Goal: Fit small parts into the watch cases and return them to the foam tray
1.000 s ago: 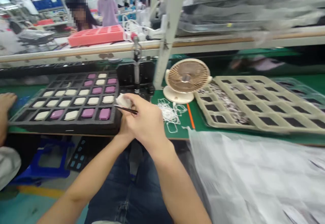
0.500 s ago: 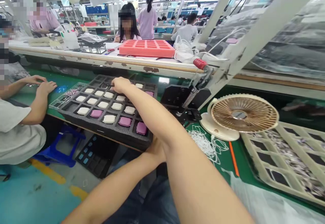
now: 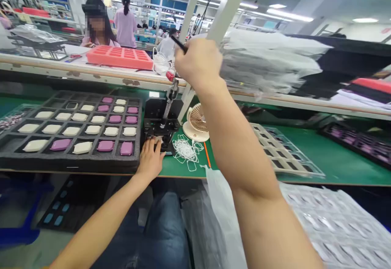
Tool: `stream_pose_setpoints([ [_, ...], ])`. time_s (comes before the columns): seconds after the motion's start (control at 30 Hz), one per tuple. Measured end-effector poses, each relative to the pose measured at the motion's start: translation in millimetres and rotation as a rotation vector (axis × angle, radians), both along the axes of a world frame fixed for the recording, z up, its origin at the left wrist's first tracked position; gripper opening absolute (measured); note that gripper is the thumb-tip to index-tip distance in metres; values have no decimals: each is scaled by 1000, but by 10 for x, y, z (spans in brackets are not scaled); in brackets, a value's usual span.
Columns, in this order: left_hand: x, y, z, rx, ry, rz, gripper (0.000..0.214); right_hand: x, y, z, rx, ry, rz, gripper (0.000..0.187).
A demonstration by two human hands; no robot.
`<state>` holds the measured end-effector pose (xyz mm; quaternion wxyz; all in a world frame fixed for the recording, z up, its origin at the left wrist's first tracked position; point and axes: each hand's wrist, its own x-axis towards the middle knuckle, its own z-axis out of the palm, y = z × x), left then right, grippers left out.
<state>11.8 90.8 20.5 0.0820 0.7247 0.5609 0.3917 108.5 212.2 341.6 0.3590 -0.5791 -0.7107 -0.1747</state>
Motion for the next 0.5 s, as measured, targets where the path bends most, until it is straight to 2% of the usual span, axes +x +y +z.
stream_pose_setpoints([
  [0.1,-23,-92,-4,47,32,8,46,59,445,-95,-237,-51,219,53],
  [0.17,-58,-165,-21,77,52,-22,43,19,462,-156,-328,-32,303,34],
  [0.23,-97,-220,-44,105,64,-69,45,2,250,-244,-251,36,341,26],
  [0.3,-125,-237,-64,131,58,-115,47,28,-106,-422,-28,141,361,28],
  [0.33,-131,-236,-71,144,48,-138,47,49,-302,-557,89,198,363,31],
  [0.4,-124,-244,-74,170,20,-194,45,86,-664,-906,216,314,344,35],
  [0.5,-125,-428,-8,214,-35,-301,43,99,-1013,-1452,239,451,376,36],
])
